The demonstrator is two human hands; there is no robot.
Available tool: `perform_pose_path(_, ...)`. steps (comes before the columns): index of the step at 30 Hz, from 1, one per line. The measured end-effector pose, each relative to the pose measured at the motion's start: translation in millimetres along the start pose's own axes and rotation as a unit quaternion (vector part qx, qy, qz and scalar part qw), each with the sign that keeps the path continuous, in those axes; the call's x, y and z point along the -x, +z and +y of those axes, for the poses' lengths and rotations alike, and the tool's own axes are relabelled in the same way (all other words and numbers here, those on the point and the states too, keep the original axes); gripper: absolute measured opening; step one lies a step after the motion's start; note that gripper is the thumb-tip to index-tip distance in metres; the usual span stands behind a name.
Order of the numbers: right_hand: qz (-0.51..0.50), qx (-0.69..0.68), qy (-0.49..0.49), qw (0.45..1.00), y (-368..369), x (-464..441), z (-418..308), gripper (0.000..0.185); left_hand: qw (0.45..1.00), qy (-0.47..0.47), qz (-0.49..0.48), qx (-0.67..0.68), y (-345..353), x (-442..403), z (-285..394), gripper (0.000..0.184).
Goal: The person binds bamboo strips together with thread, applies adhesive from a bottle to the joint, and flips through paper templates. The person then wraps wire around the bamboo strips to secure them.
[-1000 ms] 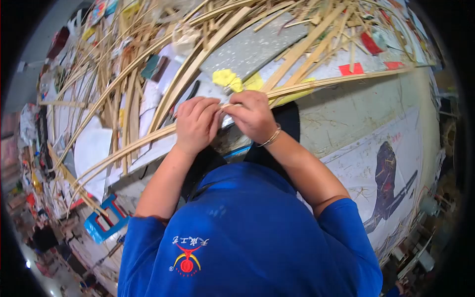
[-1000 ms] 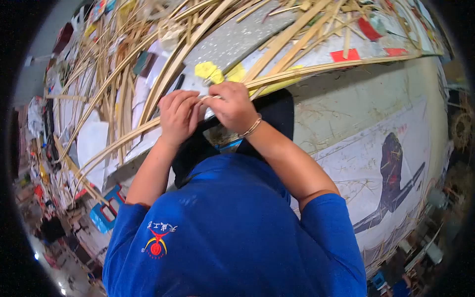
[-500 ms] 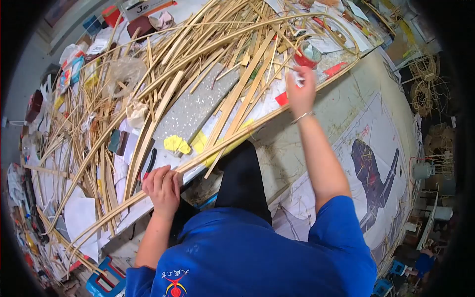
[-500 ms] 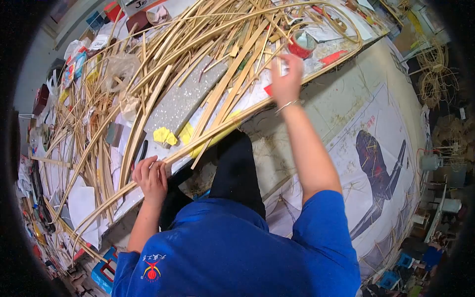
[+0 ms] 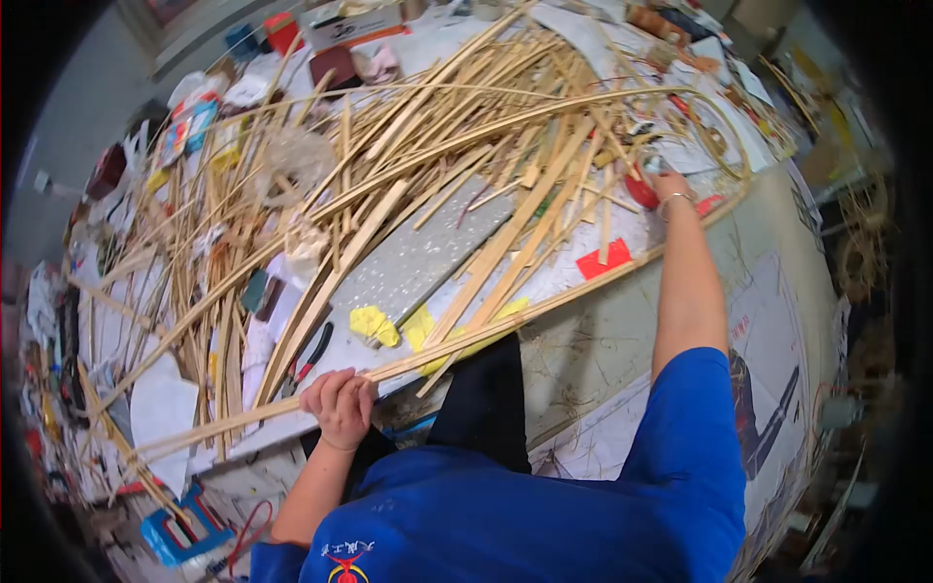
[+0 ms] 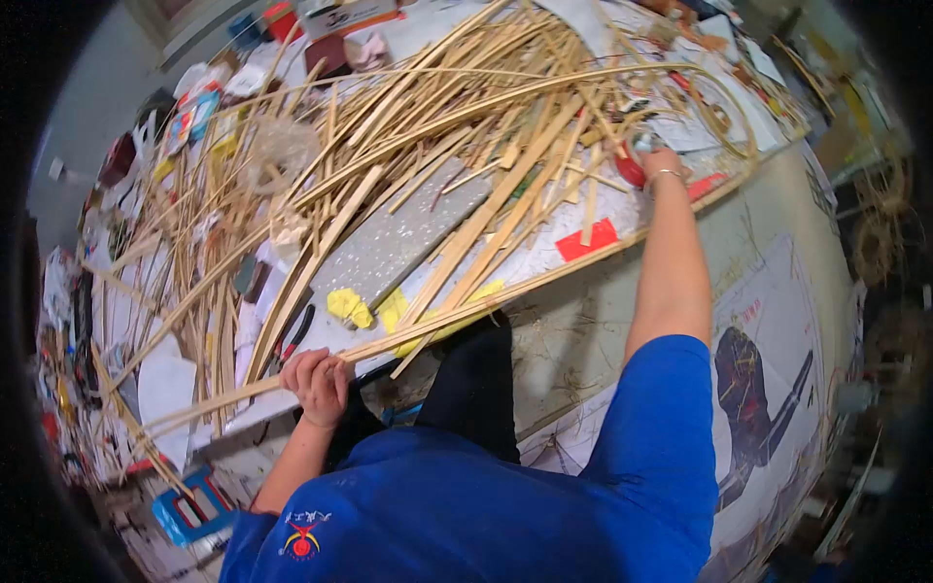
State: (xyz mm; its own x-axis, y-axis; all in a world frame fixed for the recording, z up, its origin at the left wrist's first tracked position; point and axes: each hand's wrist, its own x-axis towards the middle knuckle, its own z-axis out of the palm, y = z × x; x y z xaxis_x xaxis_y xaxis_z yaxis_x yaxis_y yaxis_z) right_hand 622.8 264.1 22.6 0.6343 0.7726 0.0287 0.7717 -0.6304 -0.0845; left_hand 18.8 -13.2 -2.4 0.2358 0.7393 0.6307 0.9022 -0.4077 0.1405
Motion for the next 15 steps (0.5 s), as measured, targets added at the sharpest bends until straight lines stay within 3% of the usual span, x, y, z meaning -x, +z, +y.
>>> perform_pose_path(4,-0.077,-0.083,-0.045,0.993,39.3,-68.8,24.5,0.049,1.000,-0.006,0.014,-0.009,2.5,6.0,-1.8,0.017)
perform_pose_path(6,-0.106,-0.229,-0.052,0.966,73.5,-124.6,61.8,0.045,1.000,-0.009,0.029,-0.003,4.0,5.7,-2.2,0.019)
perform_pose_path(8,-0.040,-0.143,-0.071,0.986,55.8,-110.3,54.2,0.043,0.999,-0.014,0.034,0.001,2.5,3.5,-1.8,0.017)
perform_pose_path(9,-0.086,-0.263,-0.041,0.960,51.3,-100.5,53.6,0.047,0.999,-0.023,0.030,0.014,1.3,1.0,-1.6,0.015)
perform_pose_path(13,0.059,-0.293,-0.092,0.950,43.9,-75.5,53.7,0.063,0.999,-0.030,0.024,0.011,0.4,-1.6,-0.2,0.012)
perform_pose_path(15,0.208,-0.177,-0.141,0.952,29.2,-60.3,52.7,0.057,0.999,-0.032,0.021,0.011,1.3,-1.4,-1.1,0.011)
